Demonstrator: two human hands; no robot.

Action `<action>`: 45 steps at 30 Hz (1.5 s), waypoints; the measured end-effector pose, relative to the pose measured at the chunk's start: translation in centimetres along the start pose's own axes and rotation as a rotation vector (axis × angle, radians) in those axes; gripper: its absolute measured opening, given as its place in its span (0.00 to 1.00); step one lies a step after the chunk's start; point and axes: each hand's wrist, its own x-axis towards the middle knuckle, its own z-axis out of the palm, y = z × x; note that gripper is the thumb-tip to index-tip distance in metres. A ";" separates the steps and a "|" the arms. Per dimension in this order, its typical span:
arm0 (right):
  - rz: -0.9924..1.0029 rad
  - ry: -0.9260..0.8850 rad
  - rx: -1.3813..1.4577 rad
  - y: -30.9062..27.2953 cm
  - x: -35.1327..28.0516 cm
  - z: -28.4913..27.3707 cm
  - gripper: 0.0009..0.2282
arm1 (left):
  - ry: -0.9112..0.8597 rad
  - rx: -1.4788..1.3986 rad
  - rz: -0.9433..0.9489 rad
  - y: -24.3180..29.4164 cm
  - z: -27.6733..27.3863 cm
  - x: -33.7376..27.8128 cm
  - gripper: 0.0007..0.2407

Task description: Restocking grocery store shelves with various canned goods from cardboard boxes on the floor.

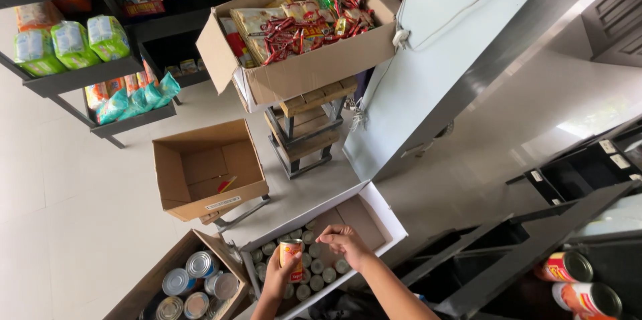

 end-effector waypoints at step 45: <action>-0.031 0.192 -0.015 4.1 -6.5 -0.4 0.25 | -0.119 0.036 0.020 2.1 0.8 -1.7 0.18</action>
